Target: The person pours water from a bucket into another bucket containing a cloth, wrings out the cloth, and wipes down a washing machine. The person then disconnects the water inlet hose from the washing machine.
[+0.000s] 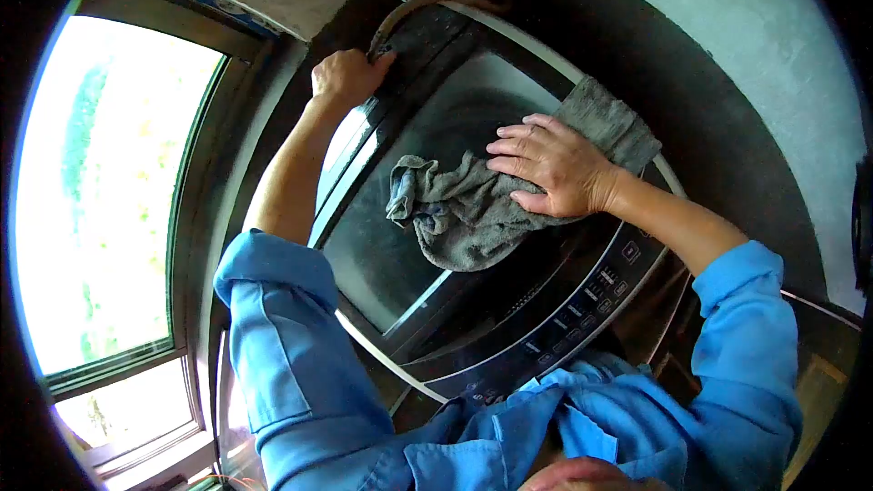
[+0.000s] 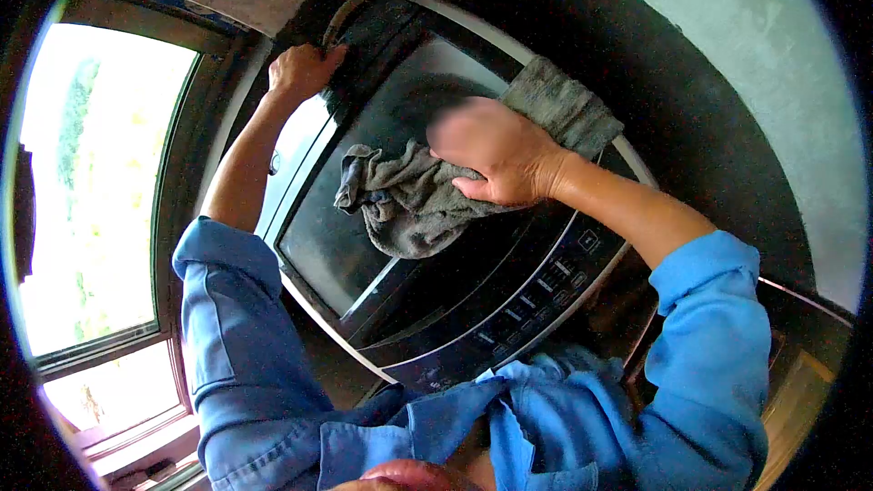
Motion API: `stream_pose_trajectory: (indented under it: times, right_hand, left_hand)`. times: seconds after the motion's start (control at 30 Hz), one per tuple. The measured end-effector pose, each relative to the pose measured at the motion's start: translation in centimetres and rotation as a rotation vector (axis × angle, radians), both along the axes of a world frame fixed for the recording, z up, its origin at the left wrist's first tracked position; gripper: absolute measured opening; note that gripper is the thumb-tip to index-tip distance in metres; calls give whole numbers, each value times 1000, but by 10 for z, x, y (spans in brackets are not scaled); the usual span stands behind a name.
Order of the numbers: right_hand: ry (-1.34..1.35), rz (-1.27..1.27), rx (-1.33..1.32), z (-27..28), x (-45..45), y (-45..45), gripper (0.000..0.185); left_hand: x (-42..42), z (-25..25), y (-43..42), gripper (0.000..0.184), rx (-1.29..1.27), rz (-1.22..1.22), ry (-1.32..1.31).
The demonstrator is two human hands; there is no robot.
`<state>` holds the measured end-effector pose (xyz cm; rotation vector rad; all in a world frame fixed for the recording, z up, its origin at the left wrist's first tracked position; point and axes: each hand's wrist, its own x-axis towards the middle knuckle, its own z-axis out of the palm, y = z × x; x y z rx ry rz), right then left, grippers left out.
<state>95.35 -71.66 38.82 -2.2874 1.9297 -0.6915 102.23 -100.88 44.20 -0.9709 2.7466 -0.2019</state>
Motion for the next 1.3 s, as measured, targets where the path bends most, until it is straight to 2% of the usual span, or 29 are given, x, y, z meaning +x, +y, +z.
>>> stream_pose_trajectory:
  times: [0.23, 0.3, 0.33, 0.47, 0.53, 0.63, 0.73, 0.77, 0.83, 0.97, 1.03, 1.07, 1.1, 1.17, 1.2, 1.3]
  right_hand:
    - [-16, 19, -34, -4, -1, 0, 41]
    - [-45, 55, -269, -3, -1, -2, 35]
    - [-35, 59, -299, -5, -2, -2, 34]
    - [-27, 23, -304, -5, 0, 1, 33]
    - [-28, 18, -39, -3, 0, 4, 39]
    - [-45, 6, -59, -8, 0, 3, 39]
    - [-16, -2, -102, -13, -2, 4, 40]
    - [-1, 7, -87, -9, -2, 4, 40]
    - [24, 11, -24, -2, -4, 4, 41]
    - [9, 15, -24, -5, -2, 6, 44]
    - [1, 5, -151, -19, -2, 4, 44]
    - [26, 0, -137, -20, -2, 4, 45]
    - [5, 6, -160, -20, -3, 3, 44]
    - [0, 5, -163, -16, -2, 4, 45]
    - [4, 9, -154, -15, -2, 4, 45]
    - [-17, 17, -144, -14, -3, 3, 45]
  left_hand:
    - [-7, -1, 14, 60, 19, 204, 66]
    - [-8, -2, 17, 60, 38, 240, 69]
    - [-9, -2, 18, 59, 32, 263, 87]
    - [-13, -4, 19, 60, 30, 354, 112]
    - [-15, -5, 21, 60, 30, 368, 106]
    - [-16, -1, 25, 62, 30, 388, 63]
    - [-14, -4, 15, 68, -32, 264, -27]
    - [-11, -3, 10, 66, -12, 185, 19]
    - [0, -14, -17, 62, 157, -9, 194]
    - [4, -5, -29, 51, 404, -110, 86]
    - [6, 0, -34, 49, 380, -157, -84]
    - [8, 7, -26, 49, 324, -237, 2]
    - [8, 22, -8, 47, 198, -256, -33]
    - [5, 21, -6, 46, 24, -334, -74]
    - [9, 18, -5, 43, -60, -429, -10]
    - [11, 17, -6, 44, -83, -452, -23]
